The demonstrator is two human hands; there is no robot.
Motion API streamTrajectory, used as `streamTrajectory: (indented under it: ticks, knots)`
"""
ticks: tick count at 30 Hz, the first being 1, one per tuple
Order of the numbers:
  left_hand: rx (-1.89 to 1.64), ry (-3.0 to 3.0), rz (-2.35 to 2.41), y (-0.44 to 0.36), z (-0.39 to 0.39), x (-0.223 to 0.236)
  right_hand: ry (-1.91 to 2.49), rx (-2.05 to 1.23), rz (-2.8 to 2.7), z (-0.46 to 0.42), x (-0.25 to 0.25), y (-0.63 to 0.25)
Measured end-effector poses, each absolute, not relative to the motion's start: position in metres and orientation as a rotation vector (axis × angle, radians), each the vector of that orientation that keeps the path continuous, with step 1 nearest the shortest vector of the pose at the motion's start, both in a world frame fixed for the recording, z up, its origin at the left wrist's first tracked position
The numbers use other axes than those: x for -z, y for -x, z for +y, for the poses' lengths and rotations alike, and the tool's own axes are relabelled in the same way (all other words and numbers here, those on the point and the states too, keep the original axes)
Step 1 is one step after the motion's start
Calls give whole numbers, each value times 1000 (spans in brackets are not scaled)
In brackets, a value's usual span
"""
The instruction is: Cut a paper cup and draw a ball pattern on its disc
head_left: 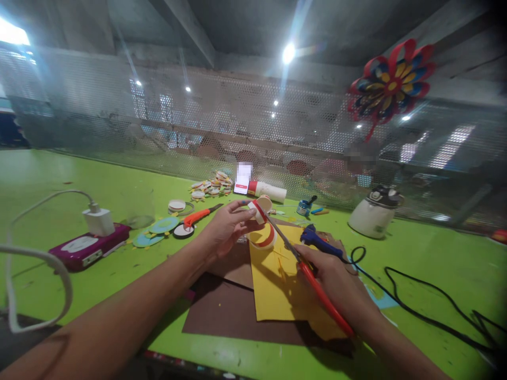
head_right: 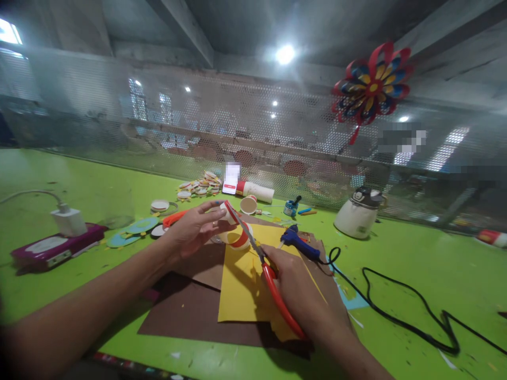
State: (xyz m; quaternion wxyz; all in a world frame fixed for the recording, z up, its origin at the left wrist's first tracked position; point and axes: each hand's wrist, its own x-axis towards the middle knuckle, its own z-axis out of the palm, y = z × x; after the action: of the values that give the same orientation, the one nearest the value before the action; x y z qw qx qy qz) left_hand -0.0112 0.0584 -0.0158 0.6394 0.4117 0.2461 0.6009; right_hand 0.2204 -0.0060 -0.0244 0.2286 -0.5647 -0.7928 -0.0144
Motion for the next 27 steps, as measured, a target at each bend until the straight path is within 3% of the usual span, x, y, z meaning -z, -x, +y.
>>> streamTrajectory:
  ticks: [17,27]
  knots:
    - [-1390,-892,541,11,58,12,1508,-185,-2181,-20,1,-195]
    - [-1369,-909,556,13,59,13,1596,-50,-2214,-11,12,-206]
